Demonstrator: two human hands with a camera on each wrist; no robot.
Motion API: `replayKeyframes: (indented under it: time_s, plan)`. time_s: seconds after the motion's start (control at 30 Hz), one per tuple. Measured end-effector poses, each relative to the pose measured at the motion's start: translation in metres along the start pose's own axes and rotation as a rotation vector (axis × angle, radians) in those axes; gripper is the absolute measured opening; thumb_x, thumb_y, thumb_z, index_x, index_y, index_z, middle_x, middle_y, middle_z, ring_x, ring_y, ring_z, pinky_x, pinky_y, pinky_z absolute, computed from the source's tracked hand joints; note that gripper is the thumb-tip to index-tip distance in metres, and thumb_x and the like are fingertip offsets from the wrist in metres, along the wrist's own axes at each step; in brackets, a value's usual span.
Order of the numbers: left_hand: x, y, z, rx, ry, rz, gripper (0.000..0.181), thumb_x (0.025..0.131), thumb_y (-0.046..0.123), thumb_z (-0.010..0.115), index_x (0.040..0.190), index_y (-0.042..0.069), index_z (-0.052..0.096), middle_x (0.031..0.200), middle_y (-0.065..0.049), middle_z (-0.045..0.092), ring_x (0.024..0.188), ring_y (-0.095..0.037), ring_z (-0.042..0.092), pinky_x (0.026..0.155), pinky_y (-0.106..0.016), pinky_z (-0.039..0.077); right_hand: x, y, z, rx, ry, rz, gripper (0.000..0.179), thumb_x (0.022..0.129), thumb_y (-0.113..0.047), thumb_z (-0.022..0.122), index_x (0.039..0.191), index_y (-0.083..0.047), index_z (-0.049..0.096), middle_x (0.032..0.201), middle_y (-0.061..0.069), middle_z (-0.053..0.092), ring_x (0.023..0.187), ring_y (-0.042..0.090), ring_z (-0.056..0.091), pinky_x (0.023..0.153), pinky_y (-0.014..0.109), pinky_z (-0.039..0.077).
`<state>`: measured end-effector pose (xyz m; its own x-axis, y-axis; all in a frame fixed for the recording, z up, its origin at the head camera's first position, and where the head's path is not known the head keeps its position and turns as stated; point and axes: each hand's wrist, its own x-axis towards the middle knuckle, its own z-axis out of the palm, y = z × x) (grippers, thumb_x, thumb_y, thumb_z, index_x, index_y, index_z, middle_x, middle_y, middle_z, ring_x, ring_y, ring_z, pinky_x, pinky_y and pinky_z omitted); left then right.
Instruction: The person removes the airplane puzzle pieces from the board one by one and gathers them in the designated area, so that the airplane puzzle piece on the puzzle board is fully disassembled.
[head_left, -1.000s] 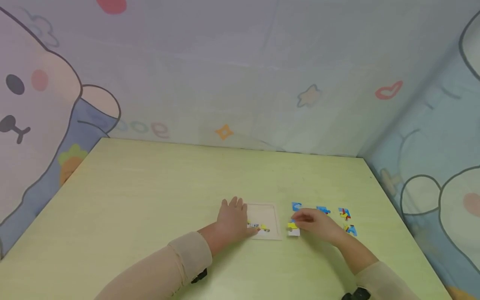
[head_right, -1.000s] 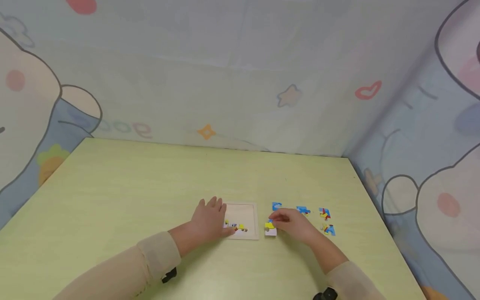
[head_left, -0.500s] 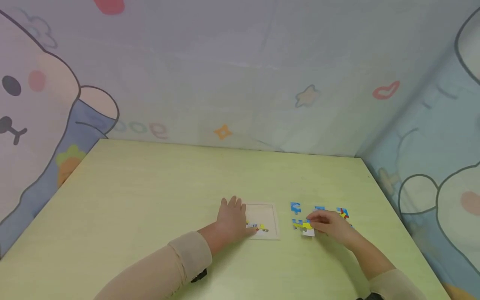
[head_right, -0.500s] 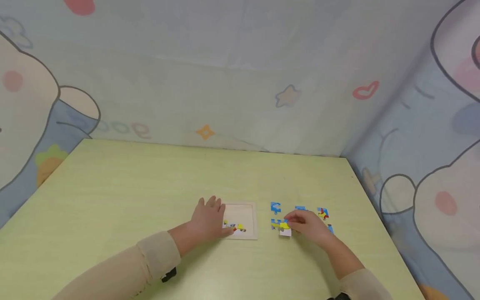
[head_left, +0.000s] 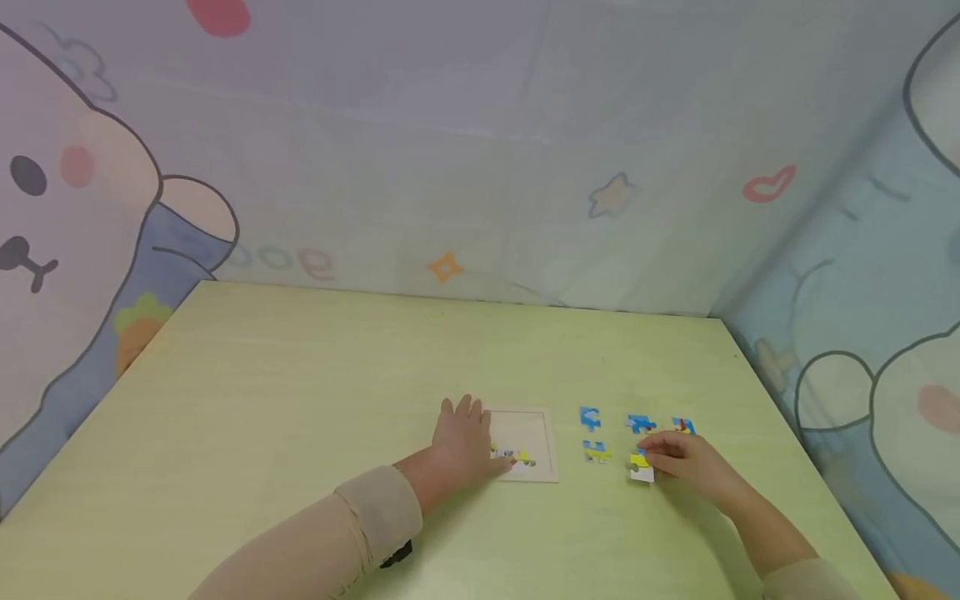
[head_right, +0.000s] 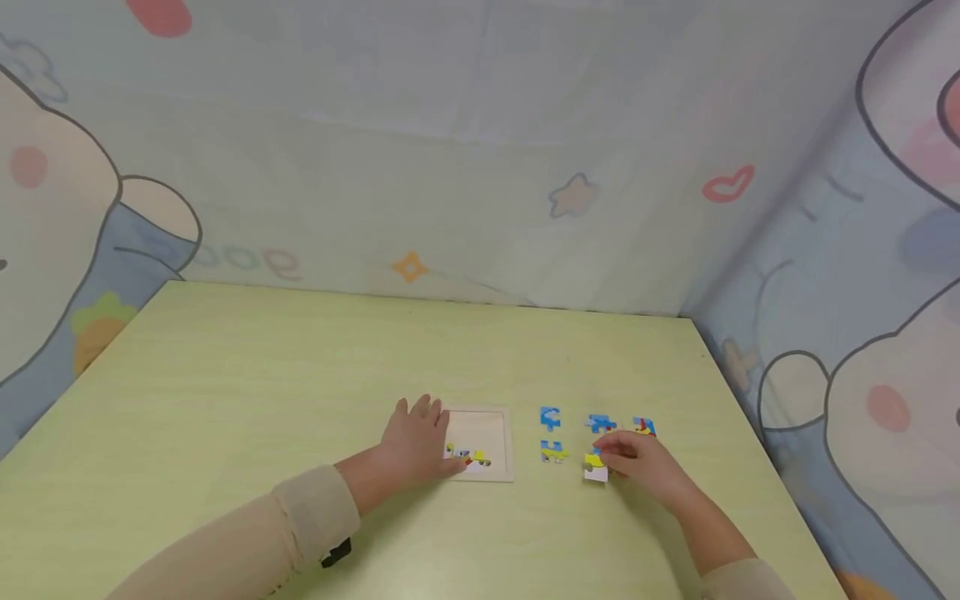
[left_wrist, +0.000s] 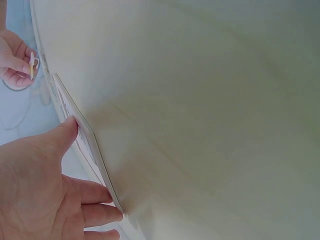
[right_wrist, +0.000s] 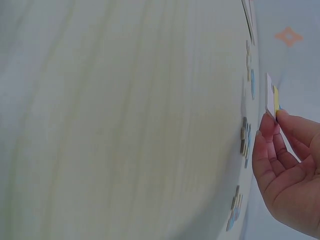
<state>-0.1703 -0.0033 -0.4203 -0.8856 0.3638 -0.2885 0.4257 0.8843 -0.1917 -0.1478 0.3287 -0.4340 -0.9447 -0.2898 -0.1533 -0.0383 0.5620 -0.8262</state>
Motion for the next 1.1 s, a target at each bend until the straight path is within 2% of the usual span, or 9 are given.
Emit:
replayKeyframes:
  time_s: [0.33, 0.57, 0.73, 0.9, 1.1]
  plan:
    - [0.001, 0.000, 0.001, -0.019, 0.013, 0.014, 0.084, 0.084, 0.071, 0.040, 0.144, 0.012, 0.036, 0.148, -0.005, 0.033, 0.138, -0.024, 0.024, 0.108, -0.045, 0.021, -0.011, 0.005, -0.010, -0.011, 0.018, 0.054, 0.030, 0.092, -0.011, 0.059, 0.114, 0.009, 0.058, 0.107, 0.019, 0.062, 0.086, 0.009, 0.058, 0.071, 0.027, 0.052]
    - [0.002, 0.000, 0.001, -0.015, 0.020, 0.013, 0.085, 0.084, 0.072, 0.039, 0.144, 0.012, 0.037, 0.148, -0.005, 0.034, 0.138, -0.023, 0.025, 0.108, -0.045, 0.022, -0.022, 0.017, -0.020, -0.073, 0.050, 0.080, 0.029, 0.091, -0.011, 0.059, 0.112, 0.008, 0.060, 0.109, 0.020, 0.062, 0.087, 0.004, 0.057, 0.071, 0.024, 0.051]
    - [0.001, 0.000, 0.001, -0.008, 0.020, 0.014, 0.085, 0.084, 0.072, 0.039, 0.144, 0.012, 0.037, 0.148, -0.005, 0.033, 0.138, -0.023, 0.025, 0.108, -0.045, 0.022, -0.033, 0.024, -0.029, -0.097, 0.065, 0.139, 0.031, 0.091, -0.012, 0.060, 0.113, 0.009, 0.059, 0.110, 0.019, 0.062, 0.087, 0.004, 0.058, 0.071, 0.024, 0.051]
    - [0.000, 0.000, 0.001, -0.022, 0.020, 0.013, 0.084, 0.084, 0.071, 0.040, 0.144, 0.012, 0.037, 0.148, -0.005, 0.033, 0.137, -0.023, 0.025, 0.108, -0.045, 0.022, -0.040, 0.032, -0.037, -0.103, 0.058, 0.222, 0.033, 0.090, -0.016, 0.062, 0.110, 0.010, 0.058, 0.103, 0.015, 0.065, 0.082, 0.006, 0.058, 0.067, 0.026, 0.049]
    - [0.001, -0.001, 0.003, -0.014, 0.015, 0.013, 0.085, 0.084, 0.072, 0.039, 0.145, 0.012, 0.036, 0.149, -0.006, 0.032, 0.138, -0.023, 0.024, 0.108, -0.045, 0.022, -0.045, 0.037, -0.041, -0.108, 0.057, 0.248, 0.033, 0.089, -0.017, 0.064, 0.107, 0.010, 0.059, 0.096, 0.011, 0.066, 0.080, 0.011, 0.059, 0.065, 0.027, 0.049]
